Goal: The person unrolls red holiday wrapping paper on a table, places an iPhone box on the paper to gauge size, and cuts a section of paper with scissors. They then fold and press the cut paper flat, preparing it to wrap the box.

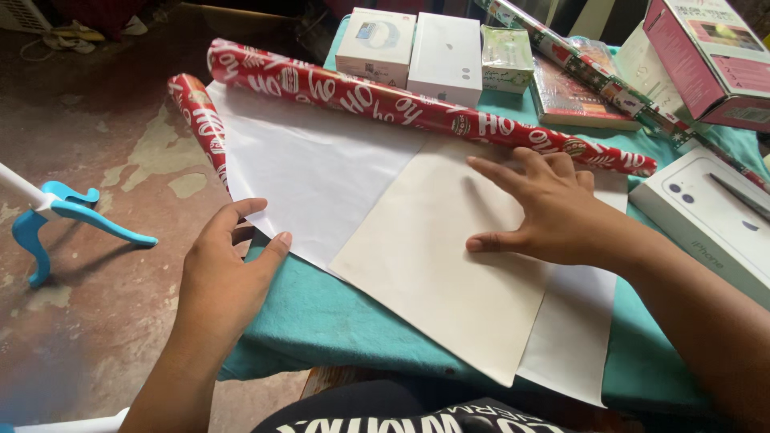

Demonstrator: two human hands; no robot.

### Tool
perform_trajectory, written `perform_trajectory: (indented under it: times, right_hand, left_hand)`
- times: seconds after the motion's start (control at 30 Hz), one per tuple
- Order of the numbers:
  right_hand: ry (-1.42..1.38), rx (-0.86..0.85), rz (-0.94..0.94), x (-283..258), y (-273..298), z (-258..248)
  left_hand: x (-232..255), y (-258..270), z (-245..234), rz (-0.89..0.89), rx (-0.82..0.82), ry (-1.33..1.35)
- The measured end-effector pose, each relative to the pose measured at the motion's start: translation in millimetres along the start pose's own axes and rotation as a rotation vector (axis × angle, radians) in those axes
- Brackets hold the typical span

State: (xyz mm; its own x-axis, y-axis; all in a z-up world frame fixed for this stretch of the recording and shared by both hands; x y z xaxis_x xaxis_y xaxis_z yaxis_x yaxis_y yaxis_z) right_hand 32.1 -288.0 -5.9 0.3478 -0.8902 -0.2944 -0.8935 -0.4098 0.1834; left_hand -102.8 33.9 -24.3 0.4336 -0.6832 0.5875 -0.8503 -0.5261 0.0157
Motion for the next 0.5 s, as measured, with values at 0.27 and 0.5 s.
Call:
perform_trajectory:
  times: [0.27,0.5]
  right_hand:
    - [-1.010,-0.097,0.084,19.3,-6.4,-28.4]
    - [-1.589,0.310,0.050,114.7,-57.4,-79.5]
  left_hand:
    - [3.7,-14.1,3.6,0.095,0.106,-0.030]
    - [-0.2,-22.0,-6.1,0.108,0.192,0.091]
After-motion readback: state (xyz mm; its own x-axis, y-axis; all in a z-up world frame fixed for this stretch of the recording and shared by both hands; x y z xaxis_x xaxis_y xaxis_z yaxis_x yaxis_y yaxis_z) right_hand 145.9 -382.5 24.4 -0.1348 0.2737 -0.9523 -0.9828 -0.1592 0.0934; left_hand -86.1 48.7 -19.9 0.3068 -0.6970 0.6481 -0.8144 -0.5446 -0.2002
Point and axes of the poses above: each hand's wrist, its own y-axis away from the middle knuckle, its own z-axis out of the palm, x = y × z, the point moved 2 cm from there along -y, towards the middle knuckle, and after that the axes turned 15 degrees about -y, right-handed, at the moved point
